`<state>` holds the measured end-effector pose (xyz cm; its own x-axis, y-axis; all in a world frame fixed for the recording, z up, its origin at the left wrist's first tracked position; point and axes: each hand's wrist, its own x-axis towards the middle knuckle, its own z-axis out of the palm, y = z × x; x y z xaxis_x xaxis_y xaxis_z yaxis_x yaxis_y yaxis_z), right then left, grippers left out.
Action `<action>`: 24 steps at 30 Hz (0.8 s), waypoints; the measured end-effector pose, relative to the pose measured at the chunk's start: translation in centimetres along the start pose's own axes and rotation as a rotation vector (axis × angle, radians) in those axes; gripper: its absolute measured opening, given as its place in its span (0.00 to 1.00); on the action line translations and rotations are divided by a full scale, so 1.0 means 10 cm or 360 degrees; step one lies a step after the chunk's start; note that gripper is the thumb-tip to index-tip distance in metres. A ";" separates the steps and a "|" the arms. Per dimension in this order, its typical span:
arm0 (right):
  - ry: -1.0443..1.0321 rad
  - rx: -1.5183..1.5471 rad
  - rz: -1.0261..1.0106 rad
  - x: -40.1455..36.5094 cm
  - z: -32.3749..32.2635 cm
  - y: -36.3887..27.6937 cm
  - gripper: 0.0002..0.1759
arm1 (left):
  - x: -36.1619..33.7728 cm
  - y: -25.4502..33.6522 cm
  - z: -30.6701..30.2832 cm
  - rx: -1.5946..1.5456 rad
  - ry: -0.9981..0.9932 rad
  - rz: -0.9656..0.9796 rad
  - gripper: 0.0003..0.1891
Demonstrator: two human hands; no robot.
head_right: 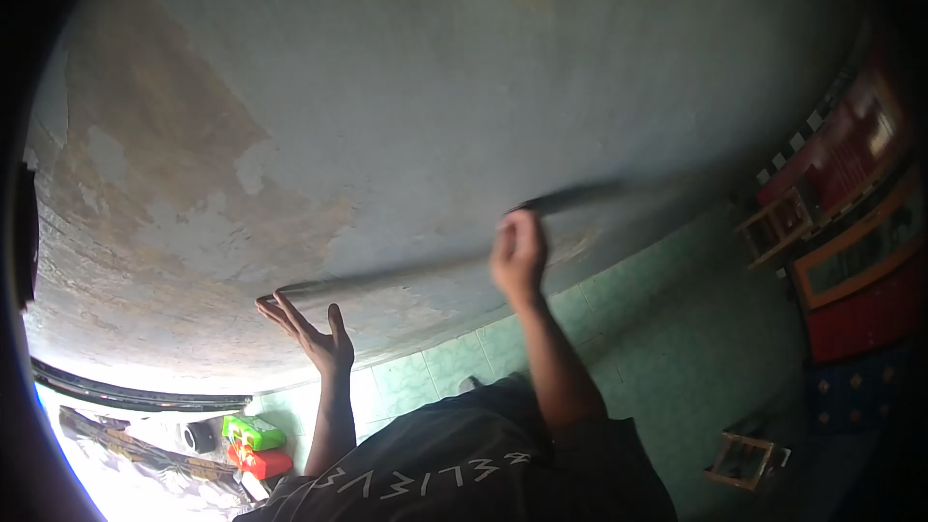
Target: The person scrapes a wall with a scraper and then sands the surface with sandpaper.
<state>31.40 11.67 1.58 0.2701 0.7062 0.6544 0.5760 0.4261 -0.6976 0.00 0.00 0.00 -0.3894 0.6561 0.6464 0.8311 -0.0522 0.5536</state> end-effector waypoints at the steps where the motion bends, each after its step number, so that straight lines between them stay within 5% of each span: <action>1: 0.0159 0.0030 0.0193 0.16 -0.16 0.11 0.02 | -0.01 0.02 -0.01 -0.0009 0.0017 -0.0015 0.50; 4: 0.0502 0.0527 0.0694 0.39 -0.43 0.57 0.06 | -0.08 0.05 -0.14 0.0020 -0.0026 -0.0087 0.50; 8: 0.0269 0.0349 0.0547 0.07 0.05 -0.04 0.05 | 0.01 -0.05 -0.23 0.0082 -0.0128 -0.0117 0.53; 10: -0.0062 0.0105 0.0065 -0.18 0.23 -0.42 0.04 | 0.02 -0.04 -0.24 0.0113 -0.0216 -0.0127 0.54; 13: 0.0011 0.0106 -0.0287 -0.18 0.29 -0.38 0.04 | 0.03 -0.11 -0.37 0.0201 -0.0313 -0.0136 0.55; 18: 0.0506 0.0406 0.0568 0.06 0.21 -0.13 0.04 | 0.06 -0.19 -0.65 0.0080 -0.0282 -0.0193 0.54; 21: 0.0236 0.0259 0.0350 -0.29 0.51 -0.72 0.04 | 0.15 -0.35 -0.84 0.0123 -0.0157 -0.0216 0.53; 24: -0.0169 0.0199 -0.0361 -0.83 0.97 -1.17 0.03 | 0.27 -0.61 -0.97 0.0131 -0.0007 -0.0286 0.52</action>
<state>14.91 6.32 1.53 0.0589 0.6374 0.7683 0.5109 0.6419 -0.5717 -9.95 -5.28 3.48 -0.5331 0.6524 0.5387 0.7780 0.1278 0.6151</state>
